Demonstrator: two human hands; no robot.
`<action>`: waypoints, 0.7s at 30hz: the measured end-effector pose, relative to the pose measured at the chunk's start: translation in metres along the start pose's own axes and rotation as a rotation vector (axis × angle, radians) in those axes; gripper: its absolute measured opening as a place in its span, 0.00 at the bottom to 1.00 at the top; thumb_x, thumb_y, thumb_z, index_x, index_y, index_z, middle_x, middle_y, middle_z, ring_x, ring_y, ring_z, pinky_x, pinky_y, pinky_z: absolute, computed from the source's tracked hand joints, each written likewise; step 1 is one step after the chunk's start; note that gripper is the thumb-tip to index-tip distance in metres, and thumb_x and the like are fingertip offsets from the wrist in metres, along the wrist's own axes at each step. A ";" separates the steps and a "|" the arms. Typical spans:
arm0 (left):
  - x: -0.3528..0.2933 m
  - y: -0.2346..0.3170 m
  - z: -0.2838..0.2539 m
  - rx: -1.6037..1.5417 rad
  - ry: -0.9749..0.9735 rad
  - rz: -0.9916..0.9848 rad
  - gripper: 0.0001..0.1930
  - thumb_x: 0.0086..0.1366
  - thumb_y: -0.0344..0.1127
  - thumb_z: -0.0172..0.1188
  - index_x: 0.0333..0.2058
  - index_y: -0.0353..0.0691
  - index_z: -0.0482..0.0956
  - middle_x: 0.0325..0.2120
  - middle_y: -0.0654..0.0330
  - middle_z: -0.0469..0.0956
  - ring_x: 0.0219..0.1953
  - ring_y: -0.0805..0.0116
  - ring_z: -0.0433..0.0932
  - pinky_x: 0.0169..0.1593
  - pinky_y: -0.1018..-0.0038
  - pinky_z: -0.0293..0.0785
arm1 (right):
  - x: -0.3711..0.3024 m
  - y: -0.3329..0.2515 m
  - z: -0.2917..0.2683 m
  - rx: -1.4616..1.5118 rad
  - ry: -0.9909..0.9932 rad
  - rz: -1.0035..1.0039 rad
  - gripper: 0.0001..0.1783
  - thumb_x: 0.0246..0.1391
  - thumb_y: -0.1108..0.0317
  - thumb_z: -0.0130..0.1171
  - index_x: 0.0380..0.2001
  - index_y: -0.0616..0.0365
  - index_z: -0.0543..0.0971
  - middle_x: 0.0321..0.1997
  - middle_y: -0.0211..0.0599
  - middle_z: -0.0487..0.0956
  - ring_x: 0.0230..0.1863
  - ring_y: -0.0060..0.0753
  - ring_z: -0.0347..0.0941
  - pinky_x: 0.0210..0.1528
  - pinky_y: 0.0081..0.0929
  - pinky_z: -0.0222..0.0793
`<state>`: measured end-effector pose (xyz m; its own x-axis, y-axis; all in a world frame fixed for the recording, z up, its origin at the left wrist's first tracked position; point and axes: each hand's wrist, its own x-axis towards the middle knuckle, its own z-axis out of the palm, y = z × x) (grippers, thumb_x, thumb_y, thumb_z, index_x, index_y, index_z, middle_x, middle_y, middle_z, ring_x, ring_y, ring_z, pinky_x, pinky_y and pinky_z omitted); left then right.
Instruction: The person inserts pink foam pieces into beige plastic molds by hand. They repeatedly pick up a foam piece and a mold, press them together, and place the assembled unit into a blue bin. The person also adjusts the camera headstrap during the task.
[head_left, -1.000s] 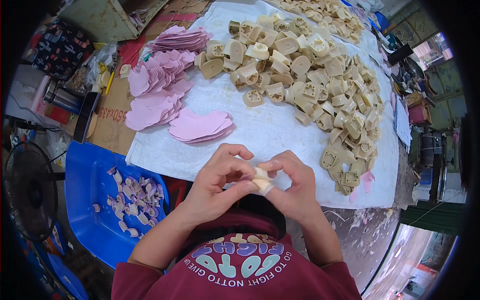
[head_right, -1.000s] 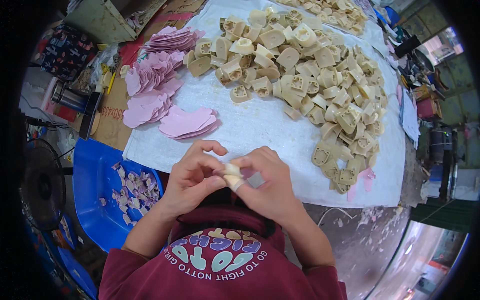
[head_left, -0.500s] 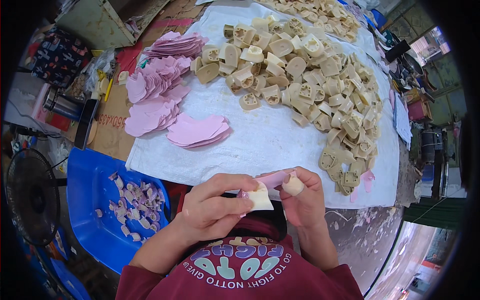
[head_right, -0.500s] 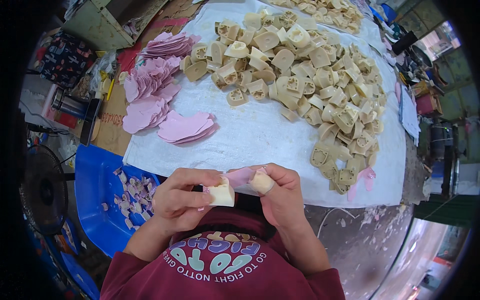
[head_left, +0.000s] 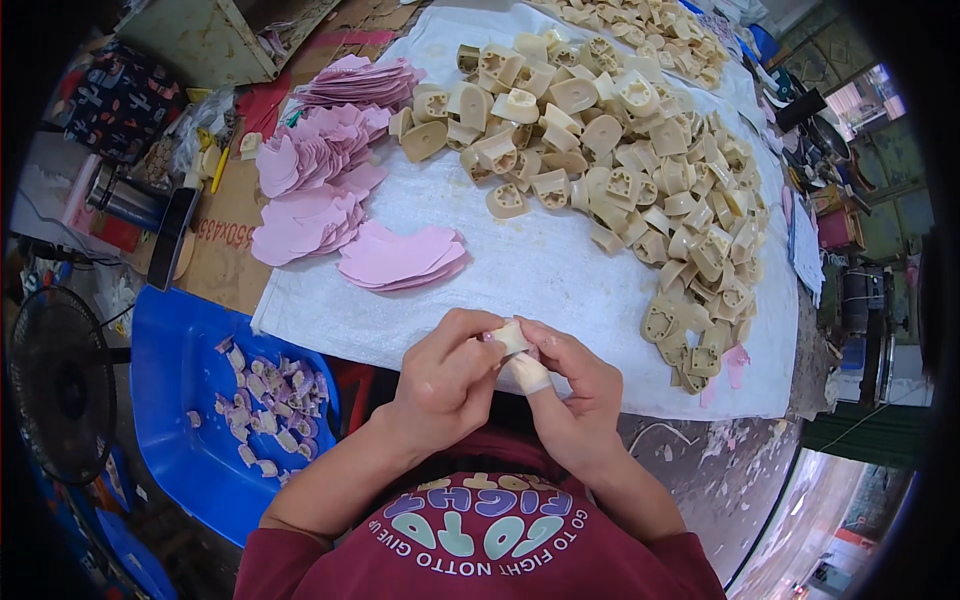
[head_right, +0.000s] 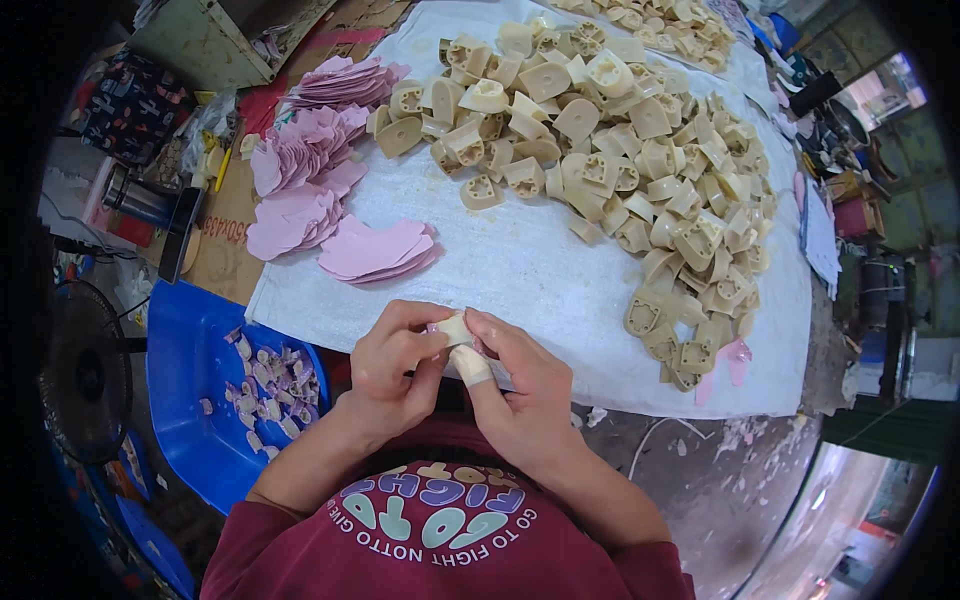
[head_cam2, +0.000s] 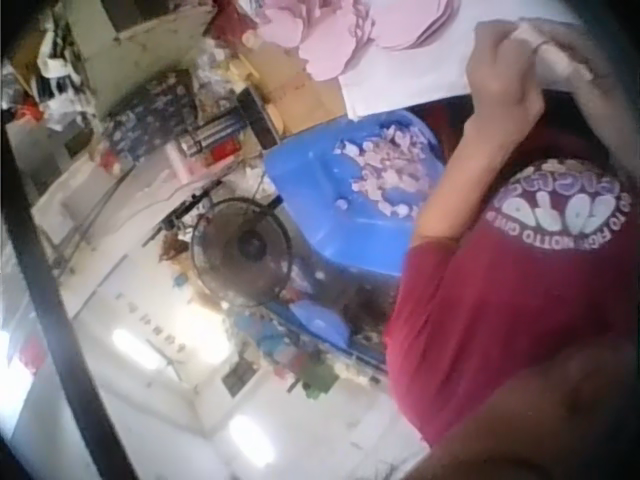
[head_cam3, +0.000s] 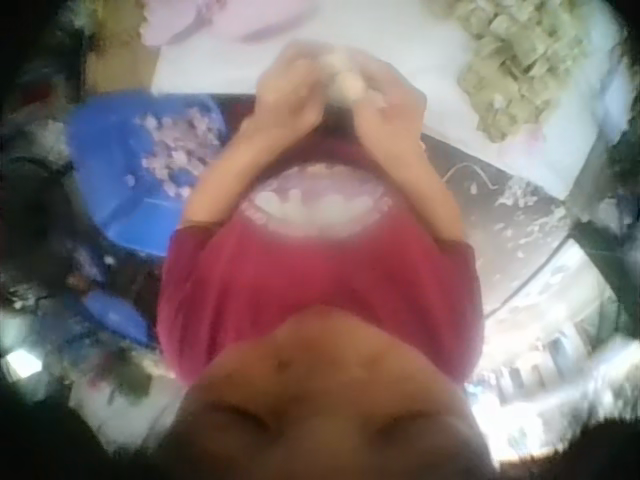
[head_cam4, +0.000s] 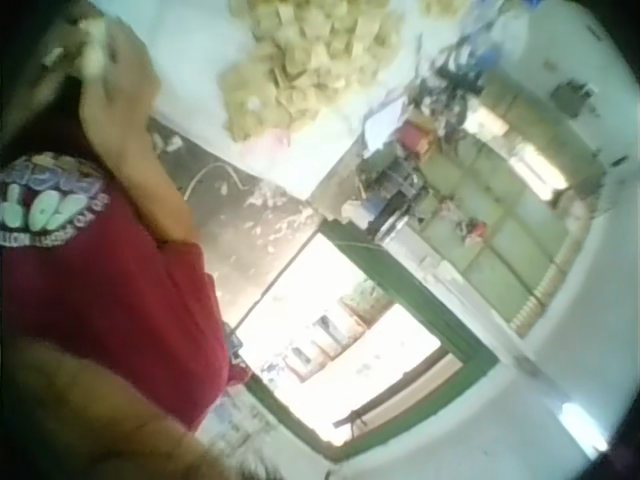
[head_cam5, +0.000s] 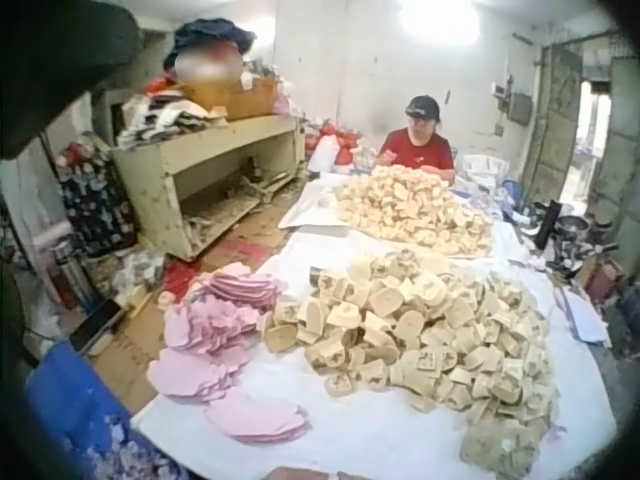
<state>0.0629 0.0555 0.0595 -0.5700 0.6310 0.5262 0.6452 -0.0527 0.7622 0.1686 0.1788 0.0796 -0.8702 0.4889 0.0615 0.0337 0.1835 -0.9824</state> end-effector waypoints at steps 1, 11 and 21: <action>0.000 -0.001 0.003 -0.036 0.022 -0.006 0.13 0.49 0.15 0.60 0.34 0.35 0.74 0.38 0.49 0.77 0.33 0.59 0.78 0.32 0.72 0.75 | 0.001 0.005 0.000 -0.047 0.008 -0.065 0.16 0.53 0.76 0.59 0.47 0.64 0.77 0.48 0.46 0.79 0.50 0.33 0.76 0.53 0.27 0.69; -0.002 0.001 0.009 -0.197 0.026 -0.193 0.10 0.56 0.16 0.58 0.35 0.36 0.75 0.42 0.50 0.74 0.39 0.67 0.78 0.40 0.77 0.74 | 0.020 0.020 -0.004 -0.156 0.012 -0.345 0.11 0.43 0.77 0.63 0.34 0.59 0.76 0.43 0.41 0.77 0.50 0.42 0.72 0.51 0.32 0.67; 0.000 0.003 0.005 -1.069 0.012 -1.015 0.06 0.61 0.22 0.60 0.35 0.36 0.72 0.37 0.61 0.75 0.34 0.76 0.76 0.35 0.80 0.76 | 0.016 0.022 -0.017 0.502 -0.143 0.231 0.05 0.48 0.75 0.61 0.31 0.59 0.77 0.46 0.39 0.78 0.54 0.43 0.70 0.57 0.37 0.63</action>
<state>0.0671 0.0596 0.0598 -0.5466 0.7398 -0.3924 -0.6946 -0.1388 0.7059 0.1644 0.2053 0.0618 -0.9270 0.3415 -0.1553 0.0240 -0.3589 -0.9331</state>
